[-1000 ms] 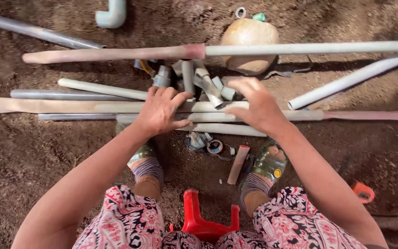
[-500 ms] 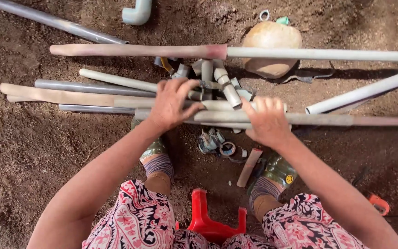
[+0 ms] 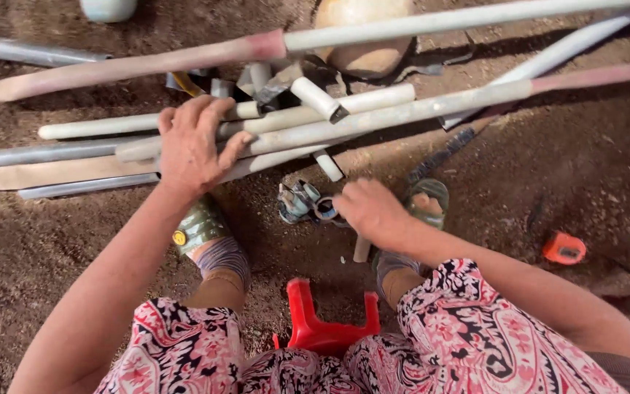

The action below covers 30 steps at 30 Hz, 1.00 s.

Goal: The person sits on a small red stool on a dirt surface, surrounded by various PVC pipes and fittings. They pick up a long pipe, inspect it, and then use a hand saw to cut a smaller white pipe segment while holding it against a coconut shell.

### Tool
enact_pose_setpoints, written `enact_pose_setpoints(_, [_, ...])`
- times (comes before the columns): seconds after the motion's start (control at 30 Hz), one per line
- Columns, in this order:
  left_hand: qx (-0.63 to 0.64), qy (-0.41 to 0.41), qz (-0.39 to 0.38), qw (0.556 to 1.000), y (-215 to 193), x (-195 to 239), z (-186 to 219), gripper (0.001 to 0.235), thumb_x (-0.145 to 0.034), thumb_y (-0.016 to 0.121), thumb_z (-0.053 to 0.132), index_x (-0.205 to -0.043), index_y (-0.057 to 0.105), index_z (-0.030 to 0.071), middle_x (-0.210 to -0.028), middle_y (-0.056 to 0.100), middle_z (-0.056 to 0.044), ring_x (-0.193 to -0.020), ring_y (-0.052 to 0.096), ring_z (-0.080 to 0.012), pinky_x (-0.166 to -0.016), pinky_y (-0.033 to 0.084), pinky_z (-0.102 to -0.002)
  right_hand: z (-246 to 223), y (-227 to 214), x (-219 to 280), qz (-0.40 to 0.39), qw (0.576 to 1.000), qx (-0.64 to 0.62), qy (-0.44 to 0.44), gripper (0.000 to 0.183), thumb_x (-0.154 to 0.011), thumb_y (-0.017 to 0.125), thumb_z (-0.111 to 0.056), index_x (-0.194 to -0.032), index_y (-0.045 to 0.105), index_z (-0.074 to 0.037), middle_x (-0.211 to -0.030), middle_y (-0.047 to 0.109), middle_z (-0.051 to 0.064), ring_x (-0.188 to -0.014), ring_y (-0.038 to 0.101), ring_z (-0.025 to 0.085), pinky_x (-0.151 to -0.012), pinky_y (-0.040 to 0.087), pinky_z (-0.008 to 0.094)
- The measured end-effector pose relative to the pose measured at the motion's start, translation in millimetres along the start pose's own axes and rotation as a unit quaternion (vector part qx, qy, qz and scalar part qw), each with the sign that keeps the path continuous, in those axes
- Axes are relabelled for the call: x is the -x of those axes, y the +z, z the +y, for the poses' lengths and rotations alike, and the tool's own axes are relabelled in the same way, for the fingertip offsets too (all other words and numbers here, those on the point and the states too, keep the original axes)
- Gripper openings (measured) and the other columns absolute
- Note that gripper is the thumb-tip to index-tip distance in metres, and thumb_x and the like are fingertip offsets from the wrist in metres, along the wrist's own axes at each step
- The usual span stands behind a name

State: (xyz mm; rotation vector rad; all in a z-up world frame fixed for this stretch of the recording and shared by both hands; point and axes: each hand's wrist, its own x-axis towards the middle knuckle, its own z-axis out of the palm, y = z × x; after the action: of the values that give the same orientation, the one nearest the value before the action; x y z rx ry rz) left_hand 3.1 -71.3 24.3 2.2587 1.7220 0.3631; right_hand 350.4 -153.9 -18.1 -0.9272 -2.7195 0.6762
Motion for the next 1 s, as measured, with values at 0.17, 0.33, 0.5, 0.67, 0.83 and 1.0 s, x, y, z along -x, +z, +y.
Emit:
enact_pose_setpoints(0.17, [0.001,-0.025,-0.026,0.999,1,1,0,0.051,-0.094,0.051,0.057,-0.129,0.05,0.021,-0.113,0.051,-0.007,-0.104,0.055,-0.0227,-0.092,0.029,-0.04,-25,-42,19,-0.089,0.988,0.121,-0.024,0.028,-0.068,0.073,-0.013,-0.089,0.055,-0.011,-0.092,0.049,0.016,-0.086,0.05,0.033,-0.076,0.037,0.047])
enact_pose_setpoints(0.33, [0.025,0.011,0.026,0.999,-11,0,3,0.049,-0.094,0.057,0.05,-0.129,0.048,0.017,-0.113,0.046,-0.007,-0.101,0.054,-0.0249,-0.088,0.03,-0.041,2,-35,28,-0.074,0.989,0.125,-0.016,0.022,-0.073,0.07,-0.012,-0.079,0.048,-0.012,-0.084,0.046,0.012,-0.083,0.049,0.029,-0.072,0.039,0.042])
enact_pose_setpoints(0.5, [0.009,0.004,0.031,0.999,-7,1,2,0.051,-0.093,0.059,0.05,-0.128,0.05,0.014,-0.113,0.046,-0.008,-0.101,0.054,-0.0235,-0.087,0.03,-0.038,15,-114,-26,-0.176,0.874,-0.14,0.431,0.035,-0.088,0.061,-0.034,-0.105,0.059,-0.004,-0.098,0.06,0.019,-0.093,0.061,0.032,-0.077,0.048,0.042])
enact_pose_setpoints(0.67, [-0.004,-0.007,0.034,0.999,-4,2,2,0.05,-0.092,0.059,0.051,-0.127,0.05,0.016,-0.114,0.047,-0.007,-0.102,0.054,-0.0226,-0.089,0.03,-0.038,48,-97,9,-0.032,0.867,-0.003,0.497,0.029,-0.093,0.061,-0.031,-0.098,0.055,-0.004,-0.095,0.046,0.012,-0.076,0.061,0.029,-0.059,0.051,0.039])
enact_pose_setpoints(0.83, [-0.022,-0.015,0.052,0.998,3,2,-2,0.055,-0.084,0.064,0.054,-0.124,0.052,0.019,-0.111,0.049,-0.004,-0.099,0.056,-0.0201,-0.089,0.031,-0.036,48,-111,1,0.068,0.759,-0.151,0.629,0.048,-0.086,0.069,-0.027,-0.114,0.042,0.002,-0.105,0.045,0.021,-0.098,0.055,0.04,-0.08,0.048,0.053])
enact_pose_setpoints(1.0, [-0.035,-0.017,0.059,0.998,7,5,-4,0.056,-0.082,0.062,0.058,-0.122,0.052,0.021,-0.111,0.05,-0.001,-0.098,0.056,-0.0172,-0.09,0.032,-0.036,59,-99,9,0.181,0.722,-0.174,0.644,0.049,-0.086,0.063,-0.014,-0.12,0.03,-0.001,-0.086,0.046,0.008,-0.084,0.056,0.027,-0.075,0.048,0.05])
